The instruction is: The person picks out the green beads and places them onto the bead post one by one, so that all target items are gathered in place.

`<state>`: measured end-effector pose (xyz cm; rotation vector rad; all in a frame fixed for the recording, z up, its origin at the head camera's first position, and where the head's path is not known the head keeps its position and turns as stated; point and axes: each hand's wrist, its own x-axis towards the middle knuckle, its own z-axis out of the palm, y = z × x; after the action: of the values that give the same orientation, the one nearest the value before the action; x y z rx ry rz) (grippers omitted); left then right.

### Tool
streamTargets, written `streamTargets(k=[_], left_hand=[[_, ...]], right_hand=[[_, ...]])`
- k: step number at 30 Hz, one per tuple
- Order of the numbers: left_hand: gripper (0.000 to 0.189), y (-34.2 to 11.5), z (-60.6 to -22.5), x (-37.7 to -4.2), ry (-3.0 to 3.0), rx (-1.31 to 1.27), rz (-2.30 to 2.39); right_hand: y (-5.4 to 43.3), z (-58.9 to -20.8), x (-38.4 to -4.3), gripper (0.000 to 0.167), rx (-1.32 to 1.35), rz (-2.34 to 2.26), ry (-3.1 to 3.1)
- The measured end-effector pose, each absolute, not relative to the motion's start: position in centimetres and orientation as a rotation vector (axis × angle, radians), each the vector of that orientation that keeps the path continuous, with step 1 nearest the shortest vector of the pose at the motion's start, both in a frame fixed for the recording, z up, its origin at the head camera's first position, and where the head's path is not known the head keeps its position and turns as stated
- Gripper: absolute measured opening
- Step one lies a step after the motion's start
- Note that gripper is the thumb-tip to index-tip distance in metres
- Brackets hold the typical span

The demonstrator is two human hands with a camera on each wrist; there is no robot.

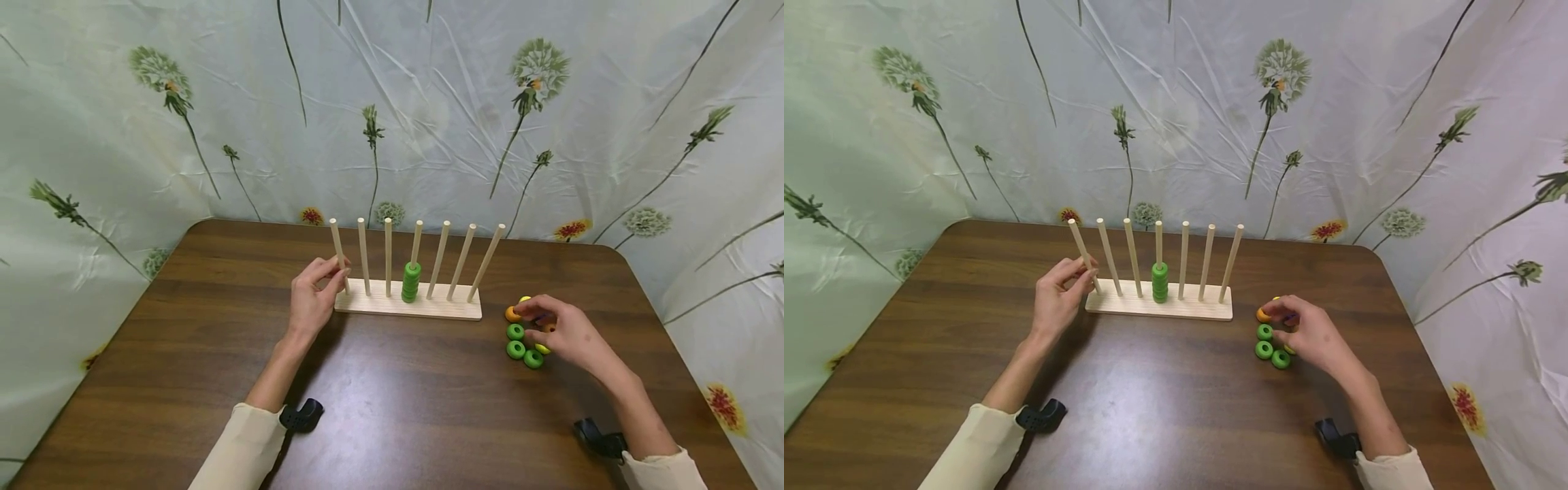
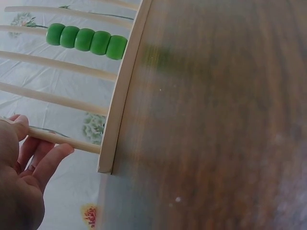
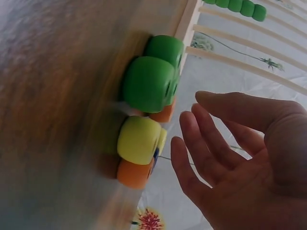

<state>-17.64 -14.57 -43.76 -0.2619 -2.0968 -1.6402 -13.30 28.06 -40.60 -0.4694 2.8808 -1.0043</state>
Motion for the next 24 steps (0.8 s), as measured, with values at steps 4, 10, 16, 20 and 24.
streamTargets(k=[4,10,16,20,24], left_hand=[[0.016,-14.5,-43.8,-17.6,-2.096,-0.257,-1.641],[0.017,-14.5,-43.8,-17.7,-2.086,-0.256,-1.655],[0.017,-14.6,-43.8,-17.8,-2.1,-0.255,-1.646],[0.017,-14.6,-43.7,-17.8,-2.101,-0.25,-1.651],[0.016,-14.6,-43.7,-17.9,-2.105,-0.256,-1.654]], right_hand=[[28.2,-41.1,-13.2,0.038,-0.463,-0.982,2.852],[28.1,-41.5,-13.2,0.04,-0.442,-0.979,2.834],[27.7,-41.9,-13.4,0.041,-0.419,-0.964,2.811],[27.5,-42.2,-13.4,0.041,-0.398,-0.942,2.806],[27.5,-42.4,-13.4,0.039,-0.378,-0.91,2.82]])
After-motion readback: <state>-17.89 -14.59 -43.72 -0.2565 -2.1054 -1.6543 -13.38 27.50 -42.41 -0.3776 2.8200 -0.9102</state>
